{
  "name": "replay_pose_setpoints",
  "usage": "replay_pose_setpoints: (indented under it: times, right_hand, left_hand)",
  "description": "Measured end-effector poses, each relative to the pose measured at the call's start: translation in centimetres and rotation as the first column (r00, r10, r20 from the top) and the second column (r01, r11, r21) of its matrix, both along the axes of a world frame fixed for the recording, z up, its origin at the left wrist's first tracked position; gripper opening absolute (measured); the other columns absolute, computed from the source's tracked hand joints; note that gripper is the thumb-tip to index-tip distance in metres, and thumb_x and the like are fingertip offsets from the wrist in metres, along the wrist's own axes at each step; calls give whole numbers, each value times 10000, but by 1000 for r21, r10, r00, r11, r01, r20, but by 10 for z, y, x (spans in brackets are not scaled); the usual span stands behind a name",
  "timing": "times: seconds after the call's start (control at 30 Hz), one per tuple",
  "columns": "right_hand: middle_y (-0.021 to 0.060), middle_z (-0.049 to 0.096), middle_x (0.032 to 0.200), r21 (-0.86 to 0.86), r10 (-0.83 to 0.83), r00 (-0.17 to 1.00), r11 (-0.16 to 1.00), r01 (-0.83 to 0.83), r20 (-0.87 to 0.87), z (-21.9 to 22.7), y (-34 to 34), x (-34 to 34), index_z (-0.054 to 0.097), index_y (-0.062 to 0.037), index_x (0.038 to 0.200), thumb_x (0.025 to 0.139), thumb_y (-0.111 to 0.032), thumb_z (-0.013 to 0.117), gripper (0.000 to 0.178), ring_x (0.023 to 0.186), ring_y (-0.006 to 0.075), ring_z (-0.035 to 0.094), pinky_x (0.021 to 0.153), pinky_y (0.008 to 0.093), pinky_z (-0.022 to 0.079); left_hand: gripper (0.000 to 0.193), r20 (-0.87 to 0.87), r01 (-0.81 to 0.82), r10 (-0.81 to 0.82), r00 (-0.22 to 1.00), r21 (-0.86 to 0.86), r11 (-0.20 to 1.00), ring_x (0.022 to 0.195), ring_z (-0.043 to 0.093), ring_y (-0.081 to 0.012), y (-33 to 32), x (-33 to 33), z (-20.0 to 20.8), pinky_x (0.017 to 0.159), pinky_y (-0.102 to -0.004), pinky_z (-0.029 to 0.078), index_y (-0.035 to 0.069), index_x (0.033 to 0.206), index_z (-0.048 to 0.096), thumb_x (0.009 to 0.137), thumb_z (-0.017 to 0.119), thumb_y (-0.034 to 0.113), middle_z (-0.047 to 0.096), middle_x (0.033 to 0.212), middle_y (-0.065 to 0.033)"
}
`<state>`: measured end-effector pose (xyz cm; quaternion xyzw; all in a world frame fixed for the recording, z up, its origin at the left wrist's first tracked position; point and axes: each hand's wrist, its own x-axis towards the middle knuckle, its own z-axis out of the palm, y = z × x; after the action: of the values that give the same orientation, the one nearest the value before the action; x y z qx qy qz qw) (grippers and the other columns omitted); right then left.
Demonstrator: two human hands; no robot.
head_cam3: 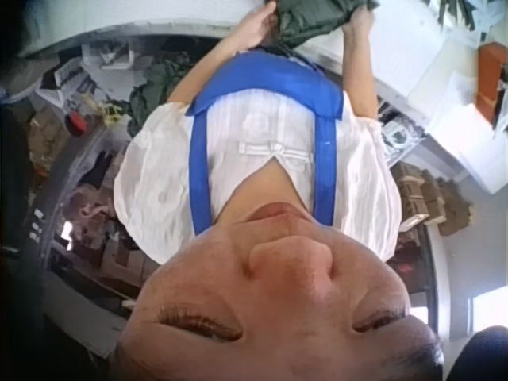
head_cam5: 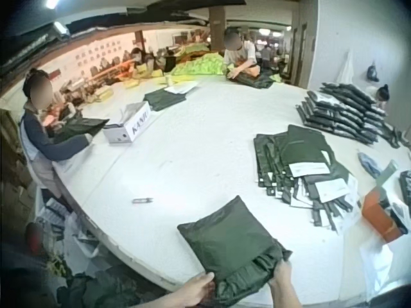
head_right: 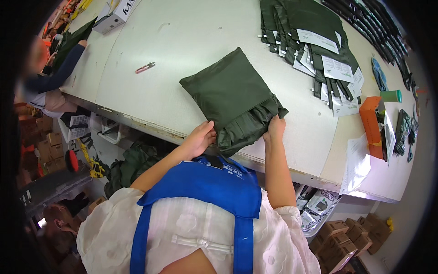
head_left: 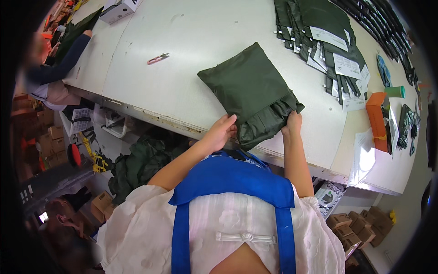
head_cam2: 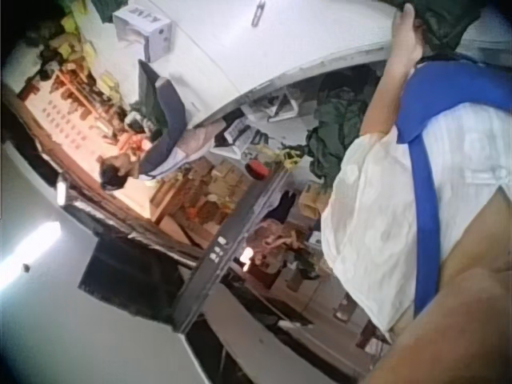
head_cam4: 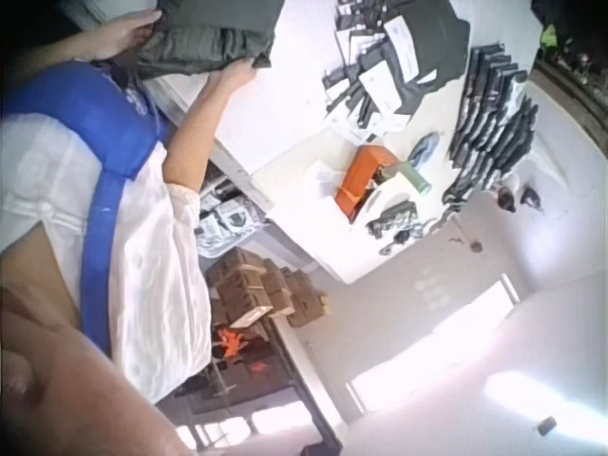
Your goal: The person folds a green jacket on a white table, aligns edges, and places it into a plastic packaging bag. They then retrieve another jacket from a pile and begin folding it.
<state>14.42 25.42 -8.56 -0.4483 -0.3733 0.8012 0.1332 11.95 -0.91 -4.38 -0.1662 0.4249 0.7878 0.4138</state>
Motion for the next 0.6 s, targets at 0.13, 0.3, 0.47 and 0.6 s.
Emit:
replay_pose_setpoints:
  times: [0.13,0.3,0.47,0.6]
  right_hand:
    - [173,596,1121,22,-41,998,999,40,55,37,-32,-7,520,37,1157,940,-135,408,299,972,276,610,827,413,527]
    - [138,600,1137,237,32,991,970,-63,133,8,-40,8,524,6,1203,945,-270,476,381,976,250,607,815,378,512]
    - [119,563,1224,-35,395,891,917,-398,226,38,-4,9,535,-52,1252,860,-673,473,737,1168,255,500,954,499,389]
    - [112,628,1006,76,693,655,667,-741,302,54,16,-19,575,-4,1157,818,-448,662,565,958,195,589,852,368,462]
  left_hand:
    - [837,-6,-55,57,998,173,983,1271,408,-265,14,-8,-4,1026,-411,387,97,1457,158,840,698,264,342,1436,-100]
    - [729,-109,44,-57,992,-119,992,1245,440,-251,23,-15,7,997,-405,423,83,1450,184,846,592,58,379,1402,-136]
    - [723,-235,-22,-41,971,-261,965,1227,454,-241,-4,-11,-30,988,-375,431,66,1442,183,809,518,-28,412,1357,-139]
    - [732,-70,43,-50,996,-95,995,1231,454,-230,-7,-21,-3,998,-381,427,64,1445,198,816,568,12,408,1375,-120]
